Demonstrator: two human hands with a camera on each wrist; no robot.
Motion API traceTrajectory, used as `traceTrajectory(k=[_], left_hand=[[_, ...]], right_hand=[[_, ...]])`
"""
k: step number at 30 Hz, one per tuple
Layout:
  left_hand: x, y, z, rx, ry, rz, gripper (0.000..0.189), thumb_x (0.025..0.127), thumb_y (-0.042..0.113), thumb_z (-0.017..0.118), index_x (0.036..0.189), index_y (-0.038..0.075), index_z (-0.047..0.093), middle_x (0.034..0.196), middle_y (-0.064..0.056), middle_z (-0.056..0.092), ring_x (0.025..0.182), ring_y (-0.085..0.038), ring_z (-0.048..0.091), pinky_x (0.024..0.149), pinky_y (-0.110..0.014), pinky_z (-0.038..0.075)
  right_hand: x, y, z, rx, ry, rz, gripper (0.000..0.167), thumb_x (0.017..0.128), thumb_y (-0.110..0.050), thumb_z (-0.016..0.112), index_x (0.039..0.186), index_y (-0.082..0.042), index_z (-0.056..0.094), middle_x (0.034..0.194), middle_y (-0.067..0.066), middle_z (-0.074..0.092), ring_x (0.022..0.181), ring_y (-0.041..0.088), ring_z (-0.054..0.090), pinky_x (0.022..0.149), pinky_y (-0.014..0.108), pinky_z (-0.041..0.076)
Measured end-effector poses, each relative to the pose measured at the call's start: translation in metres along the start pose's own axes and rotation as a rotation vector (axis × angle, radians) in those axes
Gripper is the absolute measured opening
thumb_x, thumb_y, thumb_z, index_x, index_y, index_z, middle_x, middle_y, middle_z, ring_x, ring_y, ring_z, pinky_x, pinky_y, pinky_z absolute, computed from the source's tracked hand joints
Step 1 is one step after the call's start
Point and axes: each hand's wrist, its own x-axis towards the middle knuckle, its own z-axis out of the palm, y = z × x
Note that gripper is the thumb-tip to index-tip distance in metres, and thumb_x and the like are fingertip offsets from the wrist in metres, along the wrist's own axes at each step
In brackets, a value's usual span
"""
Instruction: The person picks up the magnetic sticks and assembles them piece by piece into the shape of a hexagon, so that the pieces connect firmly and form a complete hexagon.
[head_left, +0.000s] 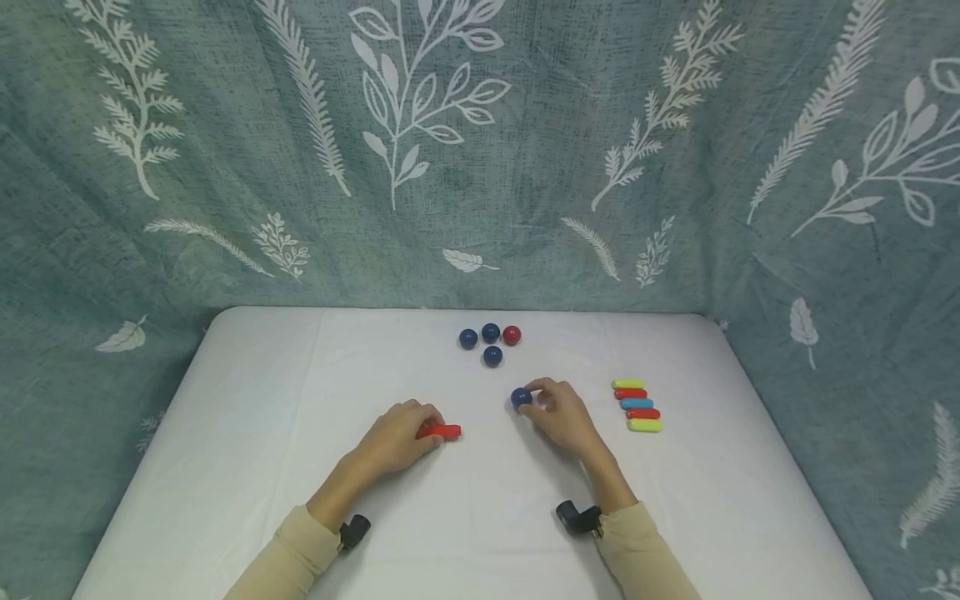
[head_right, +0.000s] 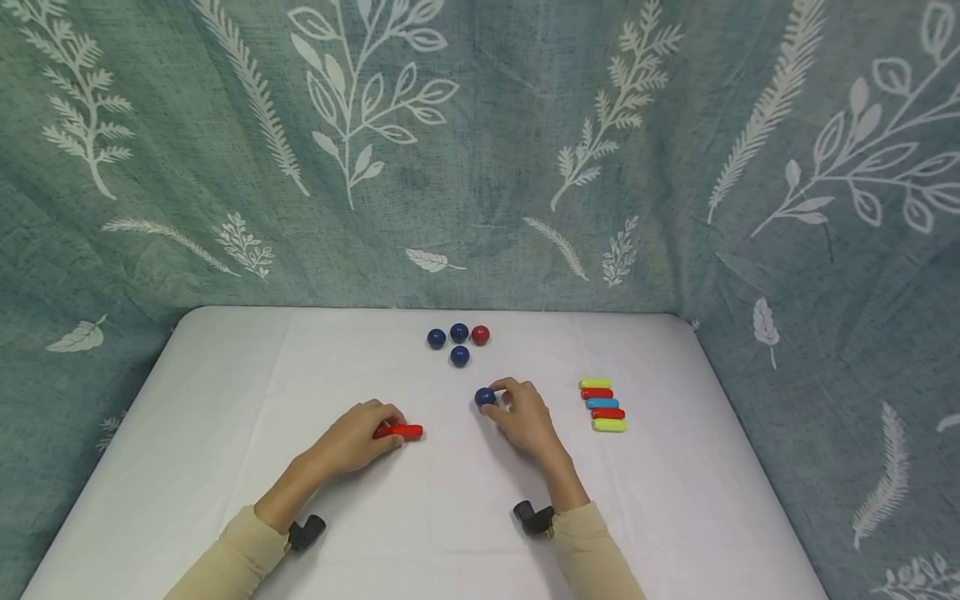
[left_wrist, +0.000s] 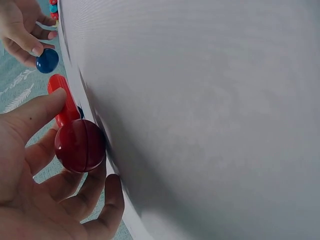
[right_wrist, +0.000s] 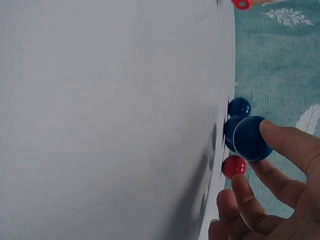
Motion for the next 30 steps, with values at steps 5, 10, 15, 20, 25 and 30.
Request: traceTrajectory(k=[5, 10, 15, 20, 25, 30], left_hand=[[0.000, -0.001, 0.001, 0.000, 0.003, 0.012, 0.023, 0.091, 0.022, 0.075, 0.112, 0.014, 0.069, 0.095, 0.002, 0.061, 0.084, -0.015, 0.052, 0.077, -0.037, 0.045], [0.000, -0.001, 0.001, 0.008, 0.006, 0.002, 0.024, 0.090, 0.022, 0.076, 0.112, 0.015, 0.069, 0.095, 0.002, 0.061, 0.083, -0.015, 0.052, 0.077, -0.037, 0.046], [0.000, 0.000, 0.001, 0.011, 0.007, -0.008, 0.023, 0.090, 0.023, 0.076, 0.111, 0.016, 0.069, 0.095, 0.003, 0.061, 0.083, -0.015, 0.052, 0.077, -0.037, 0.046], [0.000, -0.001, 0.001, 0.008, 0.006, -0.007, 0.023, 0.091, 0.024, 0.076, 0.112, 0.015, 0.069, 0.094, 0.003, 0.061, 0.083, -0.014, 0.052, 0.077, -0.037, 0.046], [0.000, 0.000, 0.001, 0.003, 0.003, -0.003, 0.024, 0.090, 0.025, 0.076, 0.112, 0.016, 0.069, 0.093, 0.003, 0.059, 0.082, -0.015, 0.052, 0.074, -0.038, 0.046], [0.000, 0.000, 0.001, 0.012, 0.001, 0.005, 0.024, 0.089, 0.024, 0.077, 0.111, 0.015, 0.070, 0.092, 0.003, 0.059, 0.081, -0.015, 0.052, 0.073, -0.038, 0.046]], right_hand=[[-0.006, -0.008, 0.011, 0.022, -0.019, -0.014, 0.038, 0.088, -0.025, 0.077, 0.121, -0.012, 0.066, 0.102, 0.008, 0.059, 0.089, 0.023, 0.055, 0.072, 0.037, 0.047], [-0.012, -0.016, 0.023, 0.043, -0.054, -0.050, 0.034, 0.088, -0.026, 0.077, 0.118, -0.014, 0.067, 0.101, 0.007, 0.060, 0.088, 0.022, 0.055, 0.070, 0.036, 0.047], [-0.016, -0.024, 0.033, 0.048, -0.101, -0.097, 0.032, 0.088, -0.027, 0.077, 0.115, -0.014, 0.067, 0.102, 0.006, 0.060, 0.086, 0.021, 0.054, 0.070, 0.036, 0.047], [-0.020, -0.030, 0.041, 0.038, -0.127, -0.133, 0.031, 0.088, -0.027, 0.077, 0.114, -0.015, 0.067, 0.101, 0.006, 0.059, 0.084, 0.019, 0.052, 0.068, 0.036, 0.045], [-0.022, -0.035, 0.046, 0.021, -0.144, -0.167, 0.031, 0.087, -0.028, 0.077, 0.113, -0.013, 0.067, 0.101, 0.007, 0.059, 0.081, 0.018, 0.051, 0.067, 0.035, 0.045], [-0.024, -0.040, 0.049, 0.005, -0.155, -0.183, 0.031, 0.087, -0.028, 0.077, 0.112, -0.012, 0.067, 0.101, 0.008, 0.059, 0.080, 0.018, 0.050, 0.066, 0.034, 0.045]])
